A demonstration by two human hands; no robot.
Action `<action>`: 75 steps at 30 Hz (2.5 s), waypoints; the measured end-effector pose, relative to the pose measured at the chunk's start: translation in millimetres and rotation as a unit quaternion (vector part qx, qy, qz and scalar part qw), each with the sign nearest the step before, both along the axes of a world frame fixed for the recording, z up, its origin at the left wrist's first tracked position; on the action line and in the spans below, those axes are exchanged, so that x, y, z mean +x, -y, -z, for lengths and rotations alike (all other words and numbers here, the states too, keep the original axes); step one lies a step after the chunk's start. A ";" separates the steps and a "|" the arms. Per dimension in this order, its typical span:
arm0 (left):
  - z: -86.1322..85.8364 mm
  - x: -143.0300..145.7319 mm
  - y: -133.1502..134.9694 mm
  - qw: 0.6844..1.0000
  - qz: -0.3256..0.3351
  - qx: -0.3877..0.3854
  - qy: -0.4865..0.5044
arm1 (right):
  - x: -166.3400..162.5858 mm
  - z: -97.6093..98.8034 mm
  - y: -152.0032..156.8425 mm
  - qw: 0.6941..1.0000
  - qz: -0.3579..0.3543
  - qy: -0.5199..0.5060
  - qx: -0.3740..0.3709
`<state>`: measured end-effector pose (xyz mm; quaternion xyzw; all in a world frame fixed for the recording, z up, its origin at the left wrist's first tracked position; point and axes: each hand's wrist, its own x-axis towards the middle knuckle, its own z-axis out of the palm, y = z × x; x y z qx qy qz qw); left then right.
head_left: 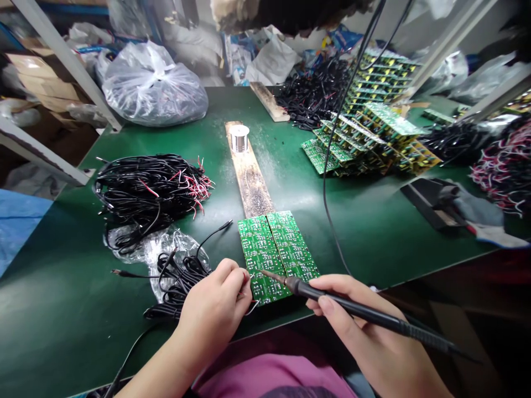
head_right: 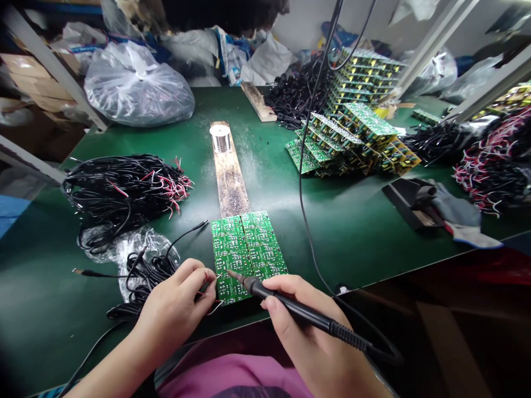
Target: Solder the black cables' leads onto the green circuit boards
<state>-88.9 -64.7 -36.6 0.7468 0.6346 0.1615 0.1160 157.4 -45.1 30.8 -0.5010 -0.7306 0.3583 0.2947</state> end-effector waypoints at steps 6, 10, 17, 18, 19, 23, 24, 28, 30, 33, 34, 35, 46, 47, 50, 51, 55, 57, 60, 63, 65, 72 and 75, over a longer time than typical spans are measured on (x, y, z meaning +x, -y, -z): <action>-14.8 -14.3 -0.3 0.998 0.025 -0.052 0.020 | 8.3 3.1 2.1 1.000 0.007 -0.026 -0.004; -41.5 -48.0 -19.1 0.998 -0.021 -0.063 0.014 | 10.8 6.4 -2.2 0.998 0.013 -0.056 -0.012; -49.9 -36.9 -43.7 0.989 0.009 -0.140 0.040 | -26.8 9.9 -28.1 0.993 -0.012 -0.096 0.068; -47.6 -32.5 -41.9 0.986 0.013 -0.153 0.060 | -34.0 10.6 -30.7 0.992 -0.019 -0.097 0.083; -45.6 -29.3 -39.6 0.984 0.011 -0.161 0.077 | -40.9 11.8 -32.9 0.990 -0.026 -0.099 0.095; -44.9 -28.1 -32.2 0.979 0.005 -0.167 0.116 | -65.1 19.4 -41.4 0.982 -0.070 -0.113 0.133; -46.3 -28.9 -31.7 0.978 0.006 -0.167 0.122 | -70.5 21.2 -43.6 0.980 -0.085 -0.115 0.141; -50.3 -30.1 -33.1 0.978 0.007 -0.171 0.117 | -89.1 24.3 -50.8 0.969 -0.134 -0.119 0.169; -48.8 -29.8 -33.9 0.979 0.010 -0.170 0.113 | -94.8 24.7 -52.8 0.966 -0.156 -0.114 0.174; -43.8 -30.3 -34.6 0.977 0.016 -0.167 0.129 | -97.0 27.8 -53.9 0.963 -0.183 -0.095 0.174; -42.3 -30.8 -34.8 0.976 0.019 -0.168 0.139 | -96.4 29.7 -53.9 0.963 -0.187 -0.088 0.175; -41.3 -31.4 -35.2 0.974 0.021 -0.169 0.150 | -95.3 31.8 -53.7 0.963 -0.189 -0.082 0.176; -46.1 -39.5 -35.1 0.935 0.007 -0.206 0.290 | -89.3 30.7 -45.6 0.972 -0.154 -0.077 0.159; -46.3 -40.3 -34.8 0.932 0.011 -0.207 0.297 | -89.5 30.3 -45.2 0.972 -0.154 -0.081 0.157; -46.6 -42.1 -35.0 0.930 0.018 -0.204 0.305 | -89.5 31.5 -45.1 0.972 -0.148 -0.093 0.156; -46.7 -42.3 -35.2 0.930 0.020 -0.203 0.306 | -89.4 32.2 -45.3 0.972 -0.145 -0.095 0.157; -46.6 -42.2 -35.0 0.927 0.024 -0.202 0.317 | -87.7 34.1 -45.6 0.973 -0.128 -0.099 0.167; -46.6 -42.6 -34.4 0.926 0.025 -0.203 0.317 | -86.6 33.9 -45.3 0.973 -0.122 -0.096 0.172; -46.5 -43.4 -33.6 0.929 0.028 -0.203 0.309 | -85.6 34.3 -44.9 0.971 -0.126 -0.093 0.179; -45.1 -42.7 -32.5 0.931 0.028 -0.203 0.302 | -86.3 37.2 -44.5 0.969 -0.129 -0.094 0.189; -43.0 -40.8 -31.5 0.934 0.025 -0.198 0.298 | -88.3 39.9 -43.9 0.969 -0.124 -0.093 0.192; -34.4 -28.3 -37.2 0.974 -0.025 -0.134 0.183 | -88.1 38.4 -40.0 0.976 -0.087 -0.078 0.185; -31.9 -23.3 -43.1 0.986 -0.027 -0.127 0.108 | -69.8 28.0 -36.5 0.981 -0.039 -0.063 0.179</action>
